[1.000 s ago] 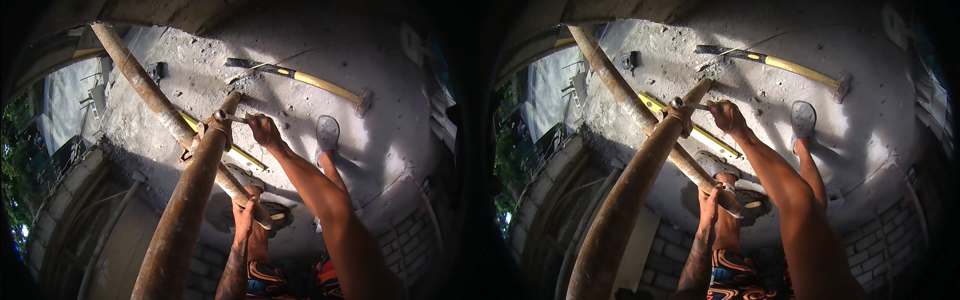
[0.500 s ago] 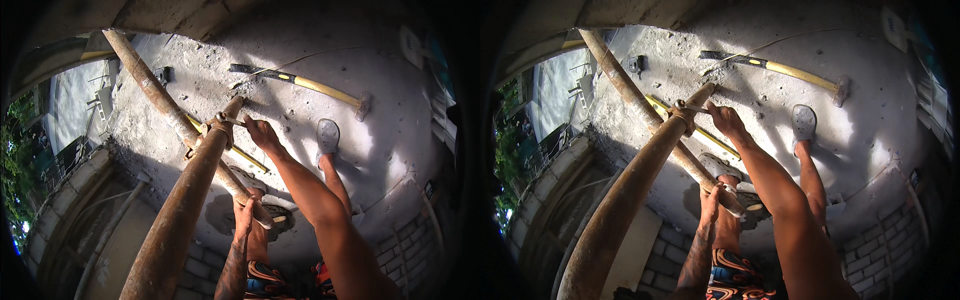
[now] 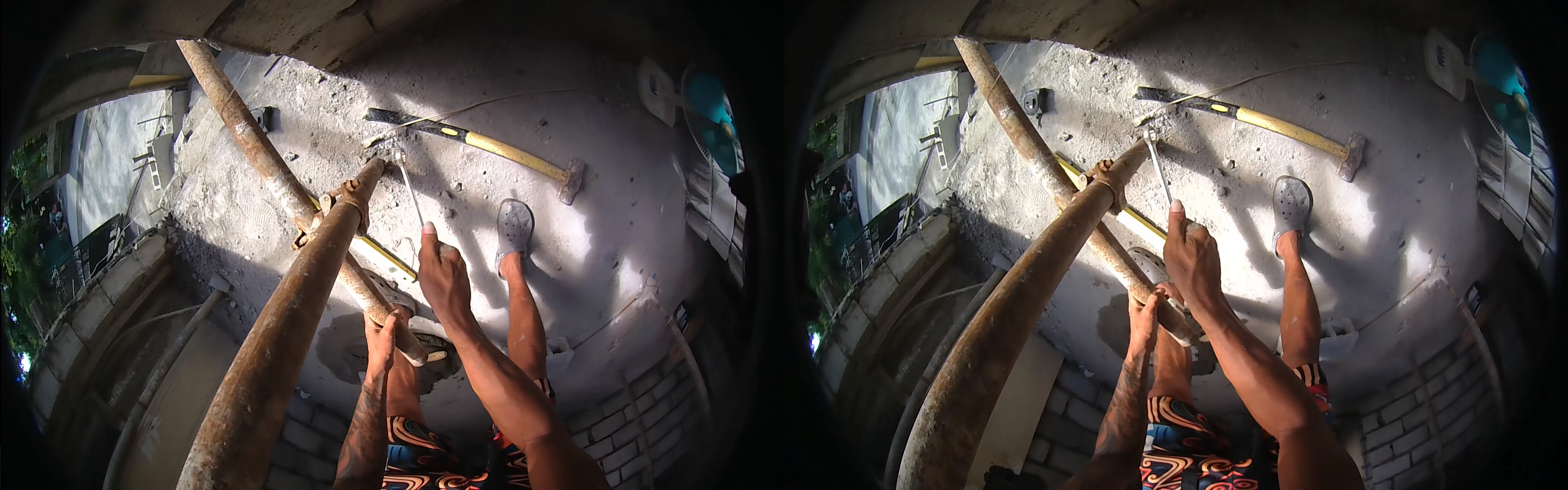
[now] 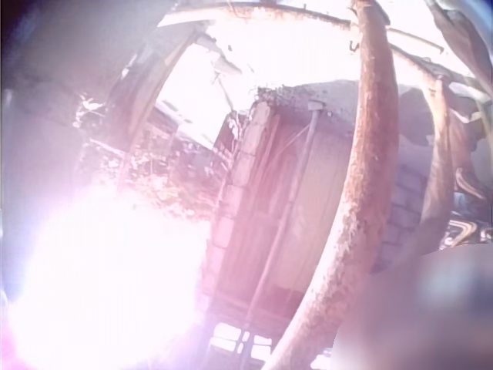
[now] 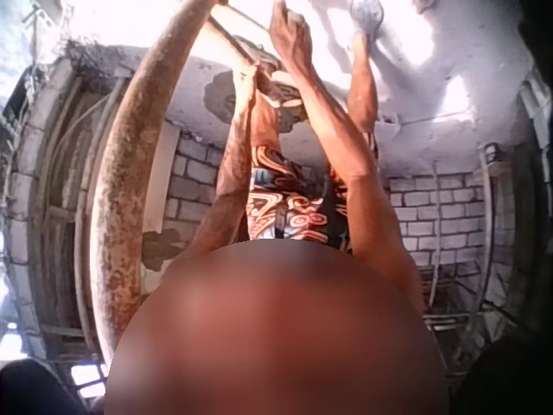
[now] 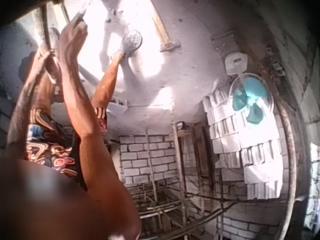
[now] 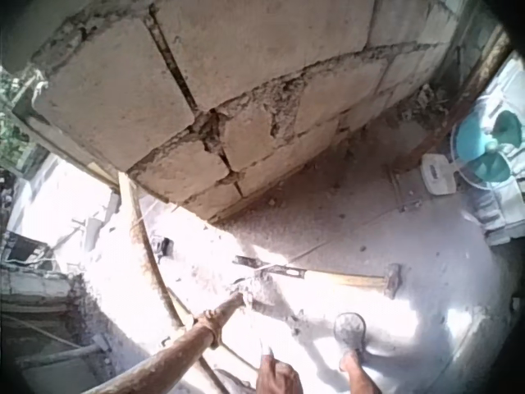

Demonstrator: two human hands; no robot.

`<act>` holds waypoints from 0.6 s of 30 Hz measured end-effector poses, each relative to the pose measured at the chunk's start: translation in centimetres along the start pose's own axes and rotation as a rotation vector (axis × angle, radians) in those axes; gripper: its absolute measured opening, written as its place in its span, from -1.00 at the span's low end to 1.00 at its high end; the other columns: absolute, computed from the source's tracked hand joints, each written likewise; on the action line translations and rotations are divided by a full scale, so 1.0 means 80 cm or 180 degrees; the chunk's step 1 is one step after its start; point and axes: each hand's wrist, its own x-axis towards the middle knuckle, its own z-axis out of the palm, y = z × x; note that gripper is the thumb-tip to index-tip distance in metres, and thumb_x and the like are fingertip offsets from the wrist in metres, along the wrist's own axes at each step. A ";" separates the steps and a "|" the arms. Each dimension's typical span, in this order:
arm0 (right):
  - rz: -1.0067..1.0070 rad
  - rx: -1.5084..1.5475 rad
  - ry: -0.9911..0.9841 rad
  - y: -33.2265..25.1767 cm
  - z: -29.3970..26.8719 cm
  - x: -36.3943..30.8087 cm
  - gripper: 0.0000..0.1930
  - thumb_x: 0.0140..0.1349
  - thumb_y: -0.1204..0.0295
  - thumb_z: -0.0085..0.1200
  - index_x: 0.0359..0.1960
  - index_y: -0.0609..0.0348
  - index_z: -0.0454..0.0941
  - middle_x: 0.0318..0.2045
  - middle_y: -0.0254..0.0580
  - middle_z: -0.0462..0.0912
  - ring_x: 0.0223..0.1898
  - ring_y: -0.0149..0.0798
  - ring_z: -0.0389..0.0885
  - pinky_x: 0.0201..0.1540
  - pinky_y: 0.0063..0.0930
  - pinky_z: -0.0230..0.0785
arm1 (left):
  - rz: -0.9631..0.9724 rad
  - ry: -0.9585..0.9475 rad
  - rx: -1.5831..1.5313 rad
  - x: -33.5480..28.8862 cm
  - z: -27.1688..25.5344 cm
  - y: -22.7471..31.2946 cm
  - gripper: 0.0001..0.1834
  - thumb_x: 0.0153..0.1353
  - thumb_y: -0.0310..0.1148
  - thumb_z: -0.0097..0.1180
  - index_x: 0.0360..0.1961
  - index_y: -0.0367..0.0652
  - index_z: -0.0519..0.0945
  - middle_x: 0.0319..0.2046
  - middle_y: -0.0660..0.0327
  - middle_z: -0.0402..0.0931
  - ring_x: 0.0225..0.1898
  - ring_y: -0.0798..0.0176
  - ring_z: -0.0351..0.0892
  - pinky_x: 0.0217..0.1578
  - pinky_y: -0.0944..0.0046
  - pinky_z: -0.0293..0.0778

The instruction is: The person uses a wrench to tighten metal clamps on bamboo scaffolding poles, then moves to another section to tighten additional clamps. The person also briefly handles a large water barrel and walks through the construction area.

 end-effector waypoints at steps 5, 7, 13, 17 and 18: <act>-0.0108 0.0162 -0.0110 0.060 -0.004 0.057 -0.33 0.43 -0.12 -0.25 -0.52 0.31 0.50 -0.66 0.08 0.47 -0.54 0.02 0.49 -0.40 -0.11 0.29 | -0.0115 0.0051 0.0361 0.007 -0.006 -0.006 -0.57 0.27 -0.39 0.19 0.09 -0.22 0.32 -0.18 0.18 0.53 -0.23 0.31 0.58 -0.15 0.30 0.52; -0.0226 0.0090 -0.0071 0.080 0.015 0.087 -0.33 0.41 -0.12 -0.23 -0.56 0.30 0.42 -0.71 -0.09 0.34 -0.58 -0.13 0.35 -0.41 -0.13 0.22 | -0.0037 -0.0042 0.0257 0.007 -0.003 -0.003 -0.58 0.27 -0.38 0.19 0.08 -0.22 0.33 -0.20 0.19 0.53 -0.23 0.32 0.57 -0.14 0.30 0.52; -0.1063 -0.0033 -0.0548 0.103 0.054 0.160 -0.41 0.39 -0.05 -0.16 -0.46 0.32 0.52 -0.64 0.16 0.46 -0.56 0.02 0.43 -0.38 -0.11 0.31 | -0.0025 -0.0059 0.0020 -0.004 0.012 0.017 -0.63 0.27 -0.43 0.16 0.04 -0.21 0.34 -0.27 0.22 0.51 -0.31 0.37 0.52 -0.26 0.36 0.50; -0.1801 0.0239 -0.0387 0.104 0.087 0.211 -0.54 0.40 0.09 -0.10 -0.41 0.30 0.55 -0.55 0.19 0.52 -0.47 0.19 0.46 -0.33 -0.09 0.33 | -0.0023 0.0019 0.0163 -0.003 0.015 0.019 -0.60 0.27 -0.42 0.17 0.08 -0.20 0.33 -0.27 0.22 0.51 -0.28 0.37 0.52 -0.22 0.34 0.50; -0.2060 0.0202 -0.0367 0.102 0.094 0.222 -0.61 0.39 0.18 -0.09 -0.40 0.28 0.55 -0.54 0.15 0.54 -0.47 0.17 0.49 -0.34 -0.09 0.35 | -0.0049 -0.0013 0.0131 -0.002 0.014 0.019 -0.59 0.27 -0.42 0.17 0.08 -0.20 0.32 -0.26 0.23 0.50 -0.28 0.38 0.52 -0.21 0.34 0.49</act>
